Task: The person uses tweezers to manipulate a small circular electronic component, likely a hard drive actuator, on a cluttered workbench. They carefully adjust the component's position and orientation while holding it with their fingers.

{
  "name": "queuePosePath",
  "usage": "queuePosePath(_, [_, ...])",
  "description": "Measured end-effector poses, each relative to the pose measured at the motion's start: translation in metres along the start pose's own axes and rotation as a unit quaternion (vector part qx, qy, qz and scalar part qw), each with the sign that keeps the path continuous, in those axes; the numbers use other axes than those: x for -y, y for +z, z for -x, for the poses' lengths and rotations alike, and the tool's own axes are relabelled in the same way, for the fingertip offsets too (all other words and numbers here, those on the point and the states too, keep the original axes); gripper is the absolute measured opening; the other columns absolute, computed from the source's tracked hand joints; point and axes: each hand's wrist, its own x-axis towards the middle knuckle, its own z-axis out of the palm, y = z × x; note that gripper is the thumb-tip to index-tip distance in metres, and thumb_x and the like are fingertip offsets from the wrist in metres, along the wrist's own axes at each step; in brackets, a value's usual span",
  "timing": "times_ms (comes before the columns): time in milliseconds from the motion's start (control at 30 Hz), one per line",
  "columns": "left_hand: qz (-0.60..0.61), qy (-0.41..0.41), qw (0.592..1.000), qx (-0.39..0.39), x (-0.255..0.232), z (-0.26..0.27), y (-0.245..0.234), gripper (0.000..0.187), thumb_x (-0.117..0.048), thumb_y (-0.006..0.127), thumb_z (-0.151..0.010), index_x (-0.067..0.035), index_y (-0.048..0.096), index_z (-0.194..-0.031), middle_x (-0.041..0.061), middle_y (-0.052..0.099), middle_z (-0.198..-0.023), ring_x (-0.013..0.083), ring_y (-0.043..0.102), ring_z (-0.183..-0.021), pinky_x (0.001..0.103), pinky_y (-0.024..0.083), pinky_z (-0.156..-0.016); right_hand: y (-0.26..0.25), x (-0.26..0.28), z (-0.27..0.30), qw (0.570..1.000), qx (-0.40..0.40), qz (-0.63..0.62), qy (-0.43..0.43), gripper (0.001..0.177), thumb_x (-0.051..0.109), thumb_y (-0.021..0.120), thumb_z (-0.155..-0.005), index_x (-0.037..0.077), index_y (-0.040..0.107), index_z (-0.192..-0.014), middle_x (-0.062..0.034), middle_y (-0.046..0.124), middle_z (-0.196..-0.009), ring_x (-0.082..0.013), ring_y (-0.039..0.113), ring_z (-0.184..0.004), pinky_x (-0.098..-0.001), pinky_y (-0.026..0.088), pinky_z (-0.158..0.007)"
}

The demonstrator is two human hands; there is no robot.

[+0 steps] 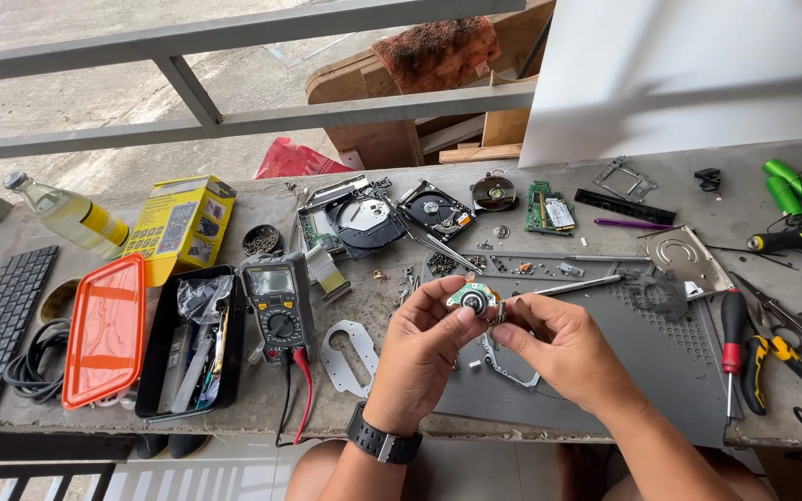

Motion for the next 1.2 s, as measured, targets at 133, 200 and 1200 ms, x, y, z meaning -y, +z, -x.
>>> queuePosePath(133, [-0.001,-0.017,0.998,-0.055,-0.008,0.000,0.007,0.041,-0.004,0.078,-0.102,0.007,0.072,-0.141,0.024,0.079,-0.129,0.0426,0.085,-0.113,0.038,0.071,-0.095,-0.001,-0.002,-0.003,0.989,-0.008,-0.133,0.056,0.025,0.005,0.081,-0.103,0.002,0.088,-0.127,-0.0044,0.087,-0.107,-0.0131,0.073,-0.094,-0.0284,0.059,-0.090])
queuePosePath(200, [-0.001,-0.020,0.998,-0.058,-0.011,0.000,0.009,0.039,-0.006,0.075,-0.104,0.008,0.071,-0.140,0.025,0.080,-0.133,0.0427,0.085,-0.114,0.038,0.071,-0.095,-0.003,-0.004,-0.005,0.987,-0.013,-0.144,0.065,0.028,0.004,0.079,-0.103,0.001,0.088,-0.130,-0.0070,0.088,-0.109,-0.0162,0.071,-0.090,-0.0296,0.056,-0.082])
queuePosePath(1200, [0.017,-0.024,1.000,0.001,0.000,-0.001,-0.003,0.031,0.005,0.077,-0.101,0.002,0.070,-0.131,0.023,0.082,-0.123,0.0429,0.084,-0.119,0.043,0.071,-0.096,-0.015,-0.037,-0.008,0.941,-0.006,-0.316,0.119,0.021,0.005,0.071,-0.109,-0.005,0.082,-0.125,-0.0240,0.078,-0.096,-0.0177,0.065,-0.085,-0.0269,0.034,-0.055])
